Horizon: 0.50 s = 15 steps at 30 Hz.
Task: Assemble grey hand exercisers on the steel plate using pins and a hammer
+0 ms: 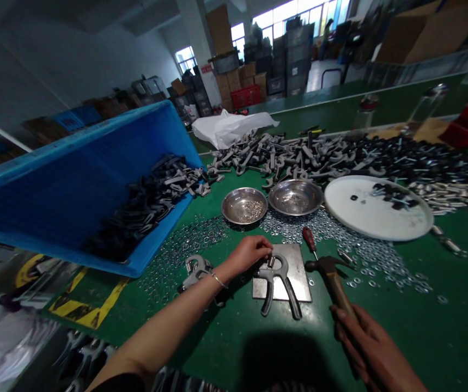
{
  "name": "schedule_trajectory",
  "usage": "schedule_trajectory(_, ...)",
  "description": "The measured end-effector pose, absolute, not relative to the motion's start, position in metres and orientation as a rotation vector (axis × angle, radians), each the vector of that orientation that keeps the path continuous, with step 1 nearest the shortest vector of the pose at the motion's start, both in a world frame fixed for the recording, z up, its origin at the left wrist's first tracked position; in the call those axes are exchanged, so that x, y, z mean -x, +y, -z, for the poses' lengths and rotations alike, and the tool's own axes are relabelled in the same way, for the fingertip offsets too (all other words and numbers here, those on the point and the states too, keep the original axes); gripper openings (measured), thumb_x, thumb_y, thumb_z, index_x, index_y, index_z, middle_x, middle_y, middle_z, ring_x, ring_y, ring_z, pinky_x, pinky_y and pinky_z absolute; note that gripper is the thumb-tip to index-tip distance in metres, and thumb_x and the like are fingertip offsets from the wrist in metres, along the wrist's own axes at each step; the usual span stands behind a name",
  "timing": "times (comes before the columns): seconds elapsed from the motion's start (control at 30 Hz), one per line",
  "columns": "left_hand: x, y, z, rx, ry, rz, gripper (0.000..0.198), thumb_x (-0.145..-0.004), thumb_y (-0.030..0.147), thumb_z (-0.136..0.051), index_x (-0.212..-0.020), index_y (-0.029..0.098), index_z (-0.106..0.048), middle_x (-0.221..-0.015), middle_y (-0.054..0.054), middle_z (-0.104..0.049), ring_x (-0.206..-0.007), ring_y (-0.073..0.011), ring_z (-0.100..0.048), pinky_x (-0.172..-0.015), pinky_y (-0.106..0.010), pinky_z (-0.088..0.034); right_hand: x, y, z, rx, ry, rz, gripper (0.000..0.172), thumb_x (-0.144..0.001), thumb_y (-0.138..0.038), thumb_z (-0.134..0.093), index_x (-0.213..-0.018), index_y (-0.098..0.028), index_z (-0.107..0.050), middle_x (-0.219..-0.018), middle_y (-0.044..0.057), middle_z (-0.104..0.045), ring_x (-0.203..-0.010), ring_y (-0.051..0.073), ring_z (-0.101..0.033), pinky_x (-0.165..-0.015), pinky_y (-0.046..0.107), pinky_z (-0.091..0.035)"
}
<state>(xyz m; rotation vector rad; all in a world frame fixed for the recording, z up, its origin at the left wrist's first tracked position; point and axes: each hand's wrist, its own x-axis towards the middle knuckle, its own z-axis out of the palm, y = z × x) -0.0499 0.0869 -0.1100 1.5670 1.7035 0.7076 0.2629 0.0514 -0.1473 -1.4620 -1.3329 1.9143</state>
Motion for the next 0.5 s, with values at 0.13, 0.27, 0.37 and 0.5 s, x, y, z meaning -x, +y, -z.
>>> schedule_trajectory(0.13,0.043,0.087,0.112,-1.927,1.842,-0.483,0.016,-0.094,0.022,-0.054,-0.093,0.015,-0.069,-0.097,-0.006,-0.070,-0.093,-0.0182,-0.065,-0.085,-0.027,-0.048,-0.262,0.051,0.146,1.461,-1.385,-1.893,0.045,-0.086,-0.068,-0.053,-0.086,-0.023,-0.048,-0.053,-0.008,-0.053,-0.029,0.007,-0.037,-0.032,0.020,-0.027)
schedule_trajectory(0.27,0.041,0.088,0.114,-2.007,1.906,-0.367,0.020,-0.096,0.021,-0.050,-0.091,0.014,-0.068,-0.094,-0.008,-0.068,-0.091,-0.0188,-0.064,-0.083,-0.027,-0.046,-0.262,0.052,0.141,1.473,-1.390,-1.881,0.045,-0.086,-0.068,-0.054,-0.090,-0.023,-0.048,-0.061,-0.006,-0.058,-0.033,0.007,-0.042,-0.034,0.021,-0.030)
schedule_trajectory(0.37,0.039,0.085,0.114,-2.039,1.946,-0.305,0.021,-0.097,0.021,-0.049,-0.089,0.015,-0.067,-0.091,-0.008,-0.067,-0.088,-0.0186,-0.063,-0.080,-0.026,-0.046,-0.263,0.052,0.142,1.477,-1.398,-1.881,0.045,-0.086,-0.068,-0.054,-0.089,-0.023,-0.048,-0.061,-0.006,-0.059,-0.033,0.008,-0.043,-0.034,0.020,-0.031)
schedule_trajectory(0.5,0.032,0.082,0.113,-2.107,1.995,-0.221,0.021,-0.098,0.020,-0.047,-0.088,0.014,-0.065,-0.090,-0.009,-0.065,-0.088,-0.0203,-0.061,-0.082,-0.029,-0.045,-0.265,0.054,0.147,1.457,-1.428,-1.907,0.044,-0.088,-0.067,-0.051,-0.085,-0.023,-0.049,-0.051,-0.008,-0.053,-0.030,0.007,-0.040,-0.032,0.019,-0.029)
